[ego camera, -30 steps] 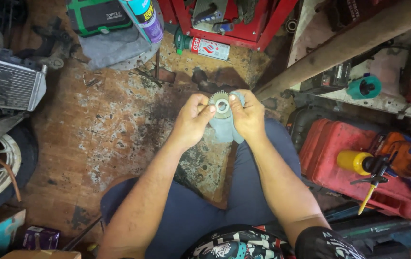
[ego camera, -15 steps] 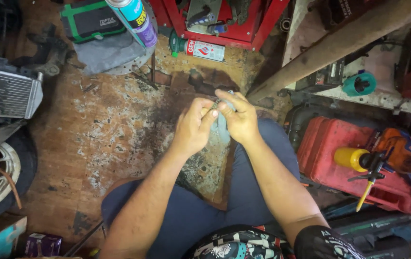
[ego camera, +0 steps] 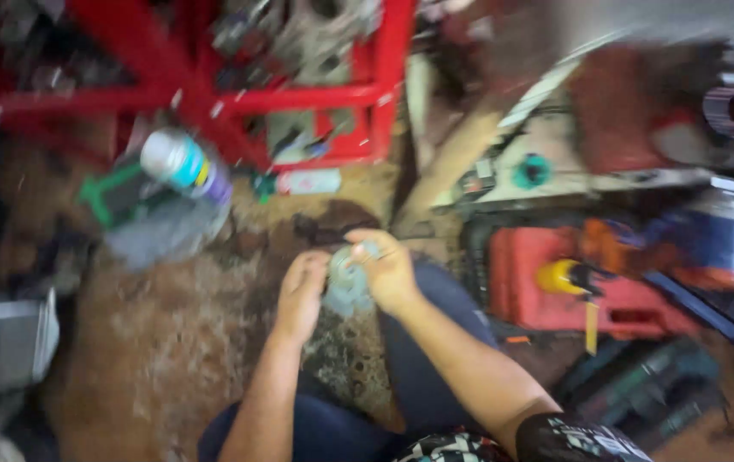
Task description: The person applies red thread locker to bolts and inserts them into an engine block. They then retrieve a screwdriver from a tool chest to clean the glue bottle nozzle. Finally, they spray a gear with lubricant, wipe it with a cloth, and install it into the engine.
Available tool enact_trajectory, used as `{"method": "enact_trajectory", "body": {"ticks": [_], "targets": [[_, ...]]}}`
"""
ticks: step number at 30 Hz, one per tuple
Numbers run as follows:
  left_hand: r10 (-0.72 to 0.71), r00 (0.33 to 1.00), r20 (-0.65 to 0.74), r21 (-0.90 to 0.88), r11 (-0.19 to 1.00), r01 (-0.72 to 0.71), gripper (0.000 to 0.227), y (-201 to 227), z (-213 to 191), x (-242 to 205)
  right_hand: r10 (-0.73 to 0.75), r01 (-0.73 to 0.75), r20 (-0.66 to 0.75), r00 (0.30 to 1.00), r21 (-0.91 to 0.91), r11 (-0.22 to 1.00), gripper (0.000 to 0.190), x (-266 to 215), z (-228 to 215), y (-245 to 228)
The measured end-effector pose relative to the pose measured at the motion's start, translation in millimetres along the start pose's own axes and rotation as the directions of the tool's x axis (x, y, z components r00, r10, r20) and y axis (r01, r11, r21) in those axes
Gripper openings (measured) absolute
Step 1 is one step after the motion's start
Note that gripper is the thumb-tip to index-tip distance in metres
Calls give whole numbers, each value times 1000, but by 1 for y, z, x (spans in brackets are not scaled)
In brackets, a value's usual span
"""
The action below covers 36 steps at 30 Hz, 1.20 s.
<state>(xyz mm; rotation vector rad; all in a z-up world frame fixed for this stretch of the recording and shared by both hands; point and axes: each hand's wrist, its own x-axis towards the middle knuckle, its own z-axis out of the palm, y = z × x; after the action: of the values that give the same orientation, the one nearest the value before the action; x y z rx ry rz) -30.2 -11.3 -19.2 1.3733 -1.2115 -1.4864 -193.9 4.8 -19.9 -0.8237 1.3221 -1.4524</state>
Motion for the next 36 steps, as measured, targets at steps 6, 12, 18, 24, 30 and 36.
{"method": "enact_trajectory", "body": {"ticks": [6,12,18,24,30,36], "targets": [[-131,978,165,-483,854,196,22,68,56,-74,-37,21,-58,998,-251,968,14,-39,13,-113],[-212,970,119,-271,933,237,46,107,53,-184,-168,353,361,917,-543,762,16,-101,-1,-278],[38,966,258,343,931,-128,88,268,30,-240,-231,504,540,810,-437,745,53,-143,-8,-428],[95,959,267,792,546,-274,88,349,-1,-212,-221,415,471,854,-360,836,81,-177,2,-562],[-79,986,149,109,992,63,38,493,48,-202,-254,384,301,919,-539,749,95,-190,8,-577],[-212,926,313,-27,973,231,24,533,106,-199,-299,350,185,936,-407,844,92,-181,-34,-588]]}}
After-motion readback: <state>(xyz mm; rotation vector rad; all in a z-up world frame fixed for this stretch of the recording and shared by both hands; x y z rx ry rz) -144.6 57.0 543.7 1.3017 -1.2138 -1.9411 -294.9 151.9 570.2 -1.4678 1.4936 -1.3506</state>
